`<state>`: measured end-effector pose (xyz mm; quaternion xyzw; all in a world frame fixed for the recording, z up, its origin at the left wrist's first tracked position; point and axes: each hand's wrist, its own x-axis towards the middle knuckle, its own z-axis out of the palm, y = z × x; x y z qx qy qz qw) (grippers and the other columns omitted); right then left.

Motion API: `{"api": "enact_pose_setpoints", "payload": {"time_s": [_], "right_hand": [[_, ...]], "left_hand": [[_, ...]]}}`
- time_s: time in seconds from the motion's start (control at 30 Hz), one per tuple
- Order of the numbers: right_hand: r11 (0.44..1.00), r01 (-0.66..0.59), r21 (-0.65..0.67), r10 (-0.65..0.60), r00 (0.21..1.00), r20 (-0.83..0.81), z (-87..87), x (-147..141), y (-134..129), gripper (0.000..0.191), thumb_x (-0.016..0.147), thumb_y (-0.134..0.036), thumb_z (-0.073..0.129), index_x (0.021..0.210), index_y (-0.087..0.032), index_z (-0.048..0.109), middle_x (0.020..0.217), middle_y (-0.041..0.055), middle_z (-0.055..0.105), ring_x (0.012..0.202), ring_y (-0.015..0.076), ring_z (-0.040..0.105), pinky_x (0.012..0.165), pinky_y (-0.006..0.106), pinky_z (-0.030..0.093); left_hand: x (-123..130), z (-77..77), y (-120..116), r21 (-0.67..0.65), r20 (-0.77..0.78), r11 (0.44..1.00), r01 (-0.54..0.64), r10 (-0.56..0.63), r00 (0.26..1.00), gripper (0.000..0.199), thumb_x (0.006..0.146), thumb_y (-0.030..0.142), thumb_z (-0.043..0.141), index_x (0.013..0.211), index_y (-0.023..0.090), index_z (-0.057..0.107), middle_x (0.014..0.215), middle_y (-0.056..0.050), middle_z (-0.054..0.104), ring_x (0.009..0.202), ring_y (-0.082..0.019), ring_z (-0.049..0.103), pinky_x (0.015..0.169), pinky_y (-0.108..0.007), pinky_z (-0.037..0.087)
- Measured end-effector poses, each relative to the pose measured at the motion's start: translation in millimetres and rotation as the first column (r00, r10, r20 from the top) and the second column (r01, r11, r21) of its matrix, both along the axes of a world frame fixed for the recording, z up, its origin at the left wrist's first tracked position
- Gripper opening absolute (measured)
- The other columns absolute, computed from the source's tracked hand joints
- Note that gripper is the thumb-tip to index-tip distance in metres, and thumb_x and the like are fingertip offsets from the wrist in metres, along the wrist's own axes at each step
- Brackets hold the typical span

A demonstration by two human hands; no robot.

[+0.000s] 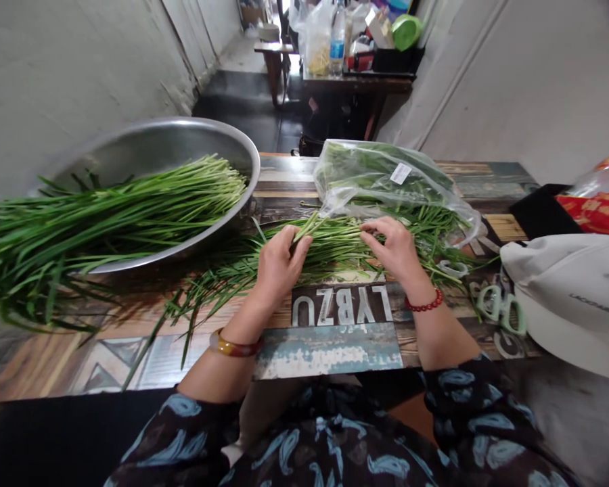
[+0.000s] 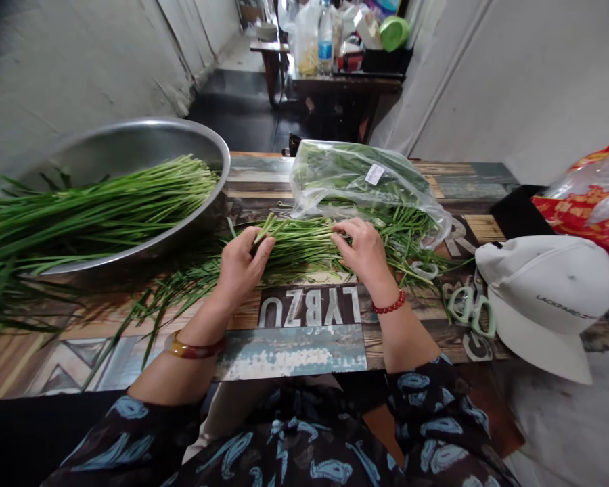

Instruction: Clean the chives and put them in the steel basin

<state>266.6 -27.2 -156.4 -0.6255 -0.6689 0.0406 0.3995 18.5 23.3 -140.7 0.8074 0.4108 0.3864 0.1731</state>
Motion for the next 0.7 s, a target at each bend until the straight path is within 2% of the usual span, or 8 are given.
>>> {"api": "enact_pose_setpoints", "payload": {"time_s": [0.07, 0.13, 0.27, 0.37, 0.47, 0.6, 0.7], "right_hand": [[1.0, -0.005, -0.003, 0.005, 1.0, -0.004, -0.3, -1, 0, 0.011, 0.087, -0.028, 0.064, 0.086, -0.021, 0.073, 0.09, 0.0063, 0.073, 0.086, 0.0217, 0.064, 0.084, 0.038, 0.049], [1.0, 0.004, 0.017, -0.003, 0.996, -0.088, 2.3, -3, -1, 0.012, 0.088, -0.029, 0.063, 0.082, -0.021, 0.071, 0.086, 0.0046, 0.071, 0.081, 0.0195, 0.062, 0.079, 0.035, 0.048], [0.999, -0.014, 0.048, 0.026, 0.967, -0.254, 11.0, -9, -3, 0.026, 0.093, -0.04, 0.056, 0.076, -0.021, 0.064, 0.077, 0.0018, 0.063, 0.072, 0.0159, 0.056, 0.069, 0.03, 0.044], [0.997, -0.059, 0.05, 0.07, 0.961, -0.269, 16.2, -13, -5, 0.037, 0.095, -0.048, 0.051, 0.069, -0.021, 0.056, 0.071, 0.001, 0.056, 0.069, 0.0156, 0.052, 0.068, 0.031, 0.041], [0.993, -0.103, 0.052, 0.113, 0.956, -0.271, 20.4, -16, -7, 0.04, 0.096, -0.051, 0.05, 0.068, -0.022, 0.053, 0.072, 0.0018, 0.056, 0.07, 0.0163, 0.052, 0.07, 0.032, 0.042], [0.982, -0.177, 0.066, 0.189, 0.942, -0.278, 23.2, -22, -11, 0.038, 0.097, -0.049, 0.049, 0.069, -0.023, 0.053, 0.076, 0.003, 0.058, 0.075, 0.0175, 0.055, 0.074, 0.034, 0.044], [0.98, -0.187, 0.065, 0.198, 0.936, -0.29, 22.6, -26, -11, 0.038, 0.097, -0.048, 0.05, 0.069, -0.023, 0.054, 0.074, 0.0029, 0.058, 0.074, 0.0172, 0.055, 0.073, 0.034, 0.044]], "left_hand": [[0, 0.9, 0, -0.034, 0.026, 0.999, -0.011, 0.011, 1.0, 0.022, 0.094, 0.034, 0.052, 0.077, 0.02, 0.053, 0.071, 0.0, 0.056, 0.068, -0.014, 0.05, 0.066, -0.026, 0.037], [1, 2.0, 0, -0.072, 0.057, 0.997, 0.009, -0.005, 0.998, 0.021, 0.094, 0.032, 0.052, 0.078, 0.019, 0.057, 0.074, -0.001, 0.061, 0.071, -0.014, 0.054, 0.068, -0.026, 0.04], [1, 3.0, 0, -0.12, 0.145, 0.992, 0.043, -0.025, 0.989, 0.021, 0.094, 0.031, 0.053, 0.083, 0.018, 0.064, 0.08, -0.003, 0.066, 0.077, -0.016, 0.06, 0.073, -0.028, 0.045], [0, 4.1, -1, -0.099, 0.184, 0.994, 0.052, -0.033, 0.982, 0.025, 0.096, 0.034, 0.053, 0.086, 0.017, 0.068, 0.079, -0.004, 0.065, 0.077, -0.017, 0.059, 0.073, -0.029, 0.045], [1, 5.9, -3, -0.092, 0.189, 0.992, 0.084, -0.065, 0.98, 0.025, 0.096, 0.032, 0.053, 0.089, 0.018, 0.072, 0.08, -0.004, 0.063, 0.08, -0.017, 0.058, 0.074, -0.03, 0.046], [3, 5.9, -4, -0.092, 0.166, 0.978, 0.187, -0.17, 0.971, 0.021, 0.094, 0.029, 0.057, 0.092, 0.019, 0.074, 0.088, -0.006, 0.062, 0.088, -0.019, 0.057, 0.08, -0.032, 0.048], [4, 4.0, -3, -0.093, 0.087, 0.951, 0.294, -0.286, 0.954, 0.019, 0.093, 0.029, 0.059, 0.098, 0.02, 0.075, 0.101, -0.008, 0.068, 0.095, -0.02, 0.059, 0.088, -0.035, 0.045]]}}
